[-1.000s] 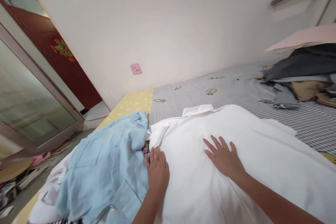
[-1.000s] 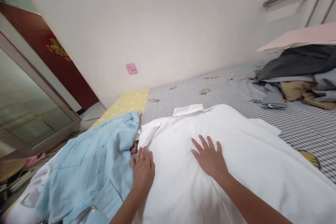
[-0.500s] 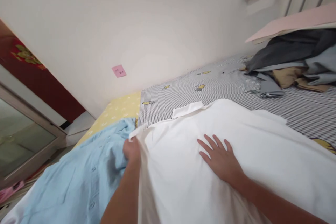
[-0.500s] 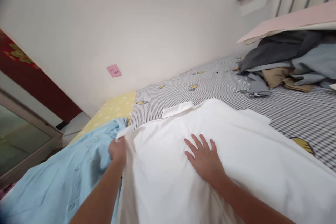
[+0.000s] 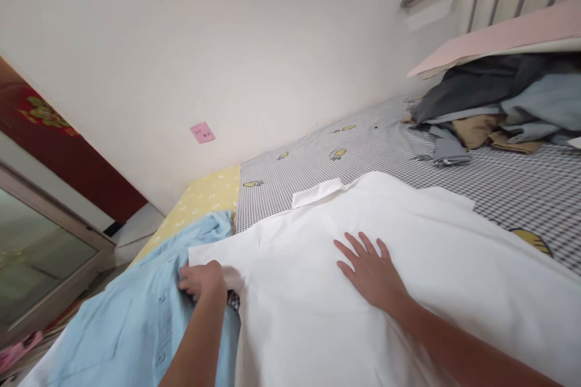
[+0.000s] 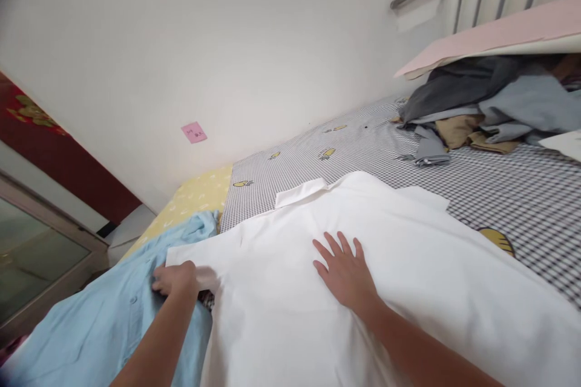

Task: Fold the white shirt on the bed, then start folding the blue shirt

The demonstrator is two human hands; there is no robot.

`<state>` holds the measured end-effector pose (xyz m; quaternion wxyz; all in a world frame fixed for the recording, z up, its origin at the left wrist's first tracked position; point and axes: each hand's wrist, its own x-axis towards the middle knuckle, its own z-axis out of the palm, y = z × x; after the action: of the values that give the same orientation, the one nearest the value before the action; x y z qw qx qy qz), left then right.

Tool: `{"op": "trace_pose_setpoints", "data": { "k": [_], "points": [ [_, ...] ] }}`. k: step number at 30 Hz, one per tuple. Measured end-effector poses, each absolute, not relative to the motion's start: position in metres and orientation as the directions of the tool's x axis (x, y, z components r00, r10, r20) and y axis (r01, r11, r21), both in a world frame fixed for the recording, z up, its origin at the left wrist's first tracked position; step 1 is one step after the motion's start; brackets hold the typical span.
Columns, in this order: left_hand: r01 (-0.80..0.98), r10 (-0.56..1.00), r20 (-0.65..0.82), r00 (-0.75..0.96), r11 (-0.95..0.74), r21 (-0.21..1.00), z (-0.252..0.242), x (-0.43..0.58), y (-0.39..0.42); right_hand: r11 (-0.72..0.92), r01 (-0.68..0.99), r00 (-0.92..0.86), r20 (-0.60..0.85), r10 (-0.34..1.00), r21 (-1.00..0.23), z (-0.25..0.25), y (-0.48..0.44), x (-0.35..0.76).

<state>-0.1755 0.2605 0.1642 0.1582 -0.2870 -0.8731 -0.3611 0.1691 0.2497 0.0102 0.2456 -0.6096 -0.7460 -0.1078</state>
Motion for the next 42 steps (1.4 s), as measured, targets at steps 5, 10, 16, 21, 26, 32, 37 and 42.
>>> {"op": "trace_pose_setpoints", "data": {
  "k": [5, 10, 16, 21, 26, 32, 37, 42],
  "points": [
    [0.92, 0.624, 0.677, -0.391, 0.299, 0.255, 0.17, -0.116, 0.259, 0.234, 0.96, -0.139, 0.465, 0.875, -0.154, 0.013, 0.249, 0.169],
    [0.927, 0.886, 0.272, 0.375, -0.362, -0.101, 0.114, -0.06, 0.263, 0.218, 0.965, -0.14, 0.409, 0.902, -0.149, 0.02, 0.246, 0.17],
    [0.999, 0.999, -0.004, -0.035, 0.035, 0.039, 0.076, -0.089, 0.293, 0.207, 0.969, -0.149, 0.343, 0.927, -0.137, 0.026, 0.246, 0.172],
    [0.984, 0.985, -0.012, -0.174, 0.174, 0.023, 0.085, -0.118, 0.285, 0.194, 0.971, -0.146, 0.294, 0.944, -0.142, 0.029, 0.256, 0.175],
    [0.992, 0.991, 0.029, -0.129, 0.128, 0.019, 0.072, -0.096, 0.18, 0.186, 0.975, -0.141, 0.307, 0.941, -0.123, 0.031, 0.258, 0.173],
    [0.936, 0.978, 0.077, -0.193, 0.16, 0.313, 0.029, -0.07, 0.006, 0.095, 0.994, -0.086, 0.156, 0.984, -0.052, 0.044, 0.235, 0.163],
    [0.47, 0.803, -0.071, -0.591, 0.415, 0.779, -0.006, -0.064, -0.082, 0.177, 0.971, -0.164, 0.091, 0.982, -0.158, 0.039, 0.185, 0.179],
    [-0.34, 0.678, -0.555, -0.482, 0.439, 0.832, -0.025, -0.068, -0.134, 0.366, 0.896, -0.376, 0.007, 0.926, -0.25, 0.028, 0.089, 0.218]
  ]
}}
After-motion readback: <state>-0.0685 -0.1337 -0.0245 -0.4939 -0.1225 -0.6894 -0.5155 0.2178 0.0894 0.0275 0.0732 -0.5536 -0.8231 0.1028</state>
